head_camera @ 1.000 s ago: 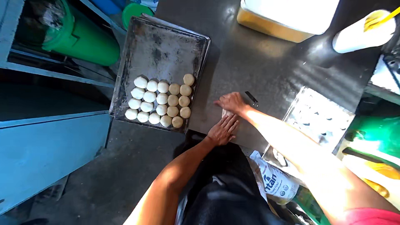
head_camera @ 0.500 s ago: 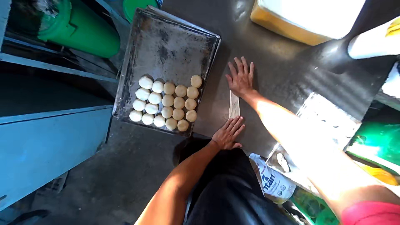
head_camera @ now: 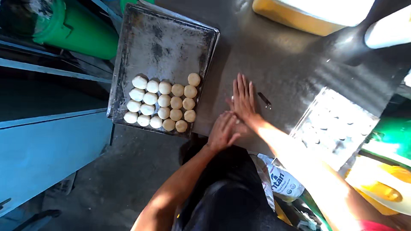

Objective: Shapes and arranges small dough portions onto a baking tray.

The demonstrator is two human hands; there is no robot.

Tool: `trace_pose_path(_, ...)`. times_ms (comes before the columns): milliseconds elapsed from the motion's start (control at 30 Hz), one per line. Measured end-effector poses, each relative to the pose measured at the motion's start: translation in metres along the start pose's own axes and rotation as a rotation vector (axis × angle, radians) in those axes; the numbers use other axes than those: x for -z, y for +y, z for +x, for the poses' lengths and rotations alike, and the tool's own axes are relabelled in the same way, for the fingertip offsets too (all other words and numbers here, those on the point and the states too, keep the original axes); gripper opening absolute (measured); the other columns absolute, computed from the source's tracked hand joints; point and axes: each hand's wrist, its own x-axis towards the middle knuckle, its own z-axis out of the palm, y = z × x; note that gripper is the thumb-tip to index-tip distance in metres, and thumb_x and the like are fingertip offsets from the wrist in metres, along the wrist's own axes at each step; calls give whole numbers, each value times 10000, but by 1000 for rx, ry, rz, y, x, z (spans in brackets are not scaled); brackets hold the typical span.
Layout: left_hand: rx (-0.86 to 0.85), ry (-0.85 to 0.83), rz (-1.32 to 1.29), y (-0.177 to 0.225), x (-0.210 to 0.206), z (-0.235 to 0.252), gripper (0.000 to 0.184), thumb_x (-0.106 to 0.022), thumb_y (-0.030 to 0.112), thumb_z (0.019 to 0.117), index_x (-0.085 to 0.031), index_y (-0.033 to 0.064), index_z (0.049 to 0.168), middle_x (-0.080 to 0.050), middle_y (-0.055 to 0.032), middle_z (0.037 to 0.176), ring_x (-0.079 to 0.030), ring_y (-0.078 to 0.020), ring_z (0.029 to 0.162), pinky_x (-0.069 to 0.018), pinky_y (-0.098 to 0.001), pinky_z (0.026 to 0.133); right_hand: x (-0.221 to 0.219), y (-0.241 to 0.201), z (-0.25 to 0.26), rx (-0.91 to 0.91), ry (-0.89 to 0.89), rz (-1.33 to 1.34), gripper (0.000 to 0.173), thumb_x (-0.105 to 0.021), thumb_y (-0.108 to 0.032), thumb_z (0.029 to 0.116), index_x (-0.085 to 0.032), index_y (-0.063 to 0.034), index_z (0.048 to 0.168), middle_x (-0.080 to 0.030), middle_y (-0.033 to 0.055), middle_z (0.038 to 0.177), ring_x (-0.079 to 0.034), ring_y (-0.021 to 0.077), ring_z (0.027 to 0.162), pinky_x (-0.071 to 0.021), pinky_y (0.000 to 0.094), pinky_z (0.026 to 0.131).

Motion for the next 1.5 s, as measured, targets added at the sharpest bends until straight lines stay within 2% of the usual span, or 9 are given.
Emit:
trace_pose_path(167, 140, -72, 14, 1, -6, 6, 359, -597, 260, 1034, -646, 100, 1352, -642, -112, 1326, -611, -259, 1213, -517, -422, 1042, -4, -33, -187, 54, 2, 156, 547, -481, -383, 1023, -556, -56, 1455, -382, 175, 1631, -299, 349, 1544, -228, 655, 1245)
trace_pose_path(300, 89, -116, -30, 7, -11, 1, 185, -585, 93, 1012, -702, 65, 1152, -669, -103, 1237, -629, -257, 1167, -530, -402, 1026, 17, -14, -150, -2, -5, 182, 469, -553, -141, 985, -567, -120, 1454, -543, 145, 1497, -416, 344, 1468, -344, 586, 1200)
trace_pose_path(400, 162, -91, -56, 12, 7, 14, 249, -649, 117, 986, -673, 35, 1219, -661, -143, 1225, -642, -262, 1168, -538, -411, 1032, 17, -1, -101, 62, 60, 198, 315, -637, -14, 884, -744, -127, 1158, -707, 130, 1144, -609, 344, 1234, -363, 619, 1158)
trace_pose_path(600, 300, -116, 192, -36, 49, 24, 560, -544, 308, 1054, -413, 93, 1554, -316, -142, 1652, -458, -313, 1438, -482, -498, 1108, 40, -31, -64, -189, 22, 208, 606, -721, -343, 939, -551, -86, 1460, -441, 217, 1563, -229, 449, 1537, -164, 682, 1231)
trace_pose_path(700, 350, -149, 155, -49, 32, 12, 592, -480, 278, 1066, -308, 177, 1622, -150, -85, 1721, -719, -296, 1065, -630, -525, 699, -1, -29, -25, -117, 133, 54, 838, -368, -640, 1029, -316, -26, 1597, -212, 238, 1682, -144, 410, 1576, -132, 643, 1256)
trace_pose_path(767, 365, -145, 145, -52, 27, 14, 623, -497, 237, 1046, -285, 206, 1631, -119, -74, 1727, -738, -288, 991, -630, -518, 652, -21, -10, 17, -152, 191, -50, 913, -266, -705, 1007, -284, -17, 1607, -184, 255, 1685, -148, 408, 1576, -120, 660, 1248)
trace_pose_path(1067, 362, -149, 79, -60, 25, 11, 593, -451, 319, 1065, -299, 208, 1627, -199, -101, 1709, -714, -270, 1100, -640, -475, 740, -21, -69, -174, -39, -61, -14, 851, -308, -622, 1029, -324, 25, 1582, -275, 257, 1656, -240, 380, 1559, -198, 582, 1272)
trace_pose_path(1333, 311, -103, 147, -56, 24, 10, 611, -509, 222, 1034, -330, 180, 1617, -196, -103, 1708, -736, -264, 1020, -637, -466, 673, -10, 8, 60, -160, 110, -116, 804, -262, -666, 1028, -269, -142, 1637, -131, 233, 1703, -95, 435, 1578, -79, 725, 1221)
trace_pose_path(1500, 316, -93, 97, -62, 23, 9, 600, -489, 264, 1051, -311, 218, 1622, -186, -82, 1714, -721, -276, 1073, -642, -479, 695, -14, -42, -66, -74, 7, -77, 724, -266, -547, 1065, -244, -108, 1641, -143, 102, 1729, -68, 318, 1603, -114, 649, 1272)
